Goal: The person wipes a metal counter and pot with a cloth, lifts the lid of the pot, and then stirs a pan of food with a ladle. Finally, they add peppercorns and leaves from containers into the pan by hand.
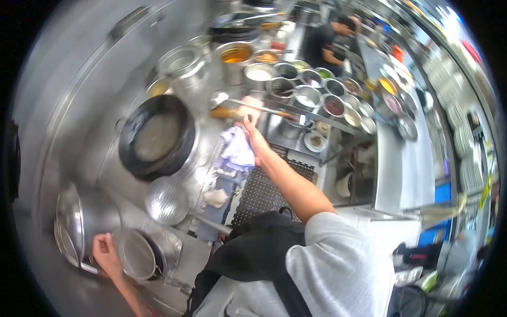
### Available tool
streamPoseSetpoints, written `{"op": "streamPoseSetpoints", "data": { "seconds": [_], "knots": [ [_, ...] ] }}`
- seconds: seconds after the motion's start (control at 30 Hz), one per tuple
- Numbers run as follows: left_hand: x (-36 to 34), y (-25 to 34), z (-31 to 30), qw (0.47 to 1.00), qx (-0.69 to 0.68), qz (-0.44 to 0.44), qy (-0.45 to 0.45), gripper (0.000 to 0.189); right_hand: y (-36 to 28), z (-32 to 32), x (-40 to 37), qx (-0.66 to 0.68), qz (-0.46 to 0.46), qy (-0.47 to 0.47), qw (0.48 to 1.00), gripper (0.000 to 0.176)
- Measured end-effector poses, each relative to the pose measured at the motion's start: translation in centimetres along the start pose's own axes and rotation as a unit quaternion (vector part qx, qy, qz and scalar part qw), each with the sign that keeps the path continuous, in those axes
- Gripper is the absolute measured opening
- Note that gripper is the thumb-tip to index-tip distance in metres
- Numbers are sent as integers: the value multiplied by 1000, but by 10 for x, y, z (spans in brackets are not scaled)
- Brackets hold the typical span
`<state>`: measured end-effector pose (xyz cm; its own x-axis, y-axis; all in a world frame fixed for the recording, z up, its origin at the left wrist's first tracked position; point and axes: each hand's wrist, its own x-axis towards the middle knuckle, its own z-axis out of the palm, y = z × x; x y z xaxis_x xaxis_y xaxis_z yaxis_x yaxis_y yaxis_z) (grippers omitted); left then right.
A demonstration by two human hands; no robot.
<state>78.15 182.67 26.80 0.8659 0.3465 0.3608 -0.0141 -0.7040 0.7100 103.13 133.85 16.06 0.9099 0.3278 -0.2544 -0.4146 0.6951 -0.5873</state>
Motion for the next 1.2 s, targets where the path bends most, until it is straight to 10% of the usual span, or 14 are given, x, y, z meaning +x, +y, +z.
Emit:
{"op": "streamPoseSetpoints", "data": {
  "seconds": [0.13,0.33,0.47,0.6,0.67,0.8,0.87,1.0,1.2],
  "knots": [
    [-14,97,140,985,-133,6,-106,11,-25,-64,-55,-99,113,-47,988,49],
    [-68,169,303,942,-192,-32,-275,14,-96,-199,-204,-402,-24,188,896,38],
    [-102,177,394,898,-215,-45,-381,16,-189,-282,-378,-301,-237,307,871,37],
    [-124,227,457,851,-216,-51,-476,17,-241,-344,-479,-194,-259,508,798,53],
    [-130,261,490,834,-174,27,-522,16,-239,-373,-500,-589,-130,776,186,57],
    [-129,291,564,785,-158,139,-583,18,-151,-410,-520,-361,-174,786,470,57],
    [-136,314,604,745,-108,176,-634,19,-81,-389,-516,-489,-70,776,393,50],
    [-185,385,677,626,-219,330,-672,32,19,-347,-557,-433,-16,765,476,48],
    [-322,566,721,485,-216,606,-592,92,43,-308,-648,-258,-68,857,441,39]
  ]
}}
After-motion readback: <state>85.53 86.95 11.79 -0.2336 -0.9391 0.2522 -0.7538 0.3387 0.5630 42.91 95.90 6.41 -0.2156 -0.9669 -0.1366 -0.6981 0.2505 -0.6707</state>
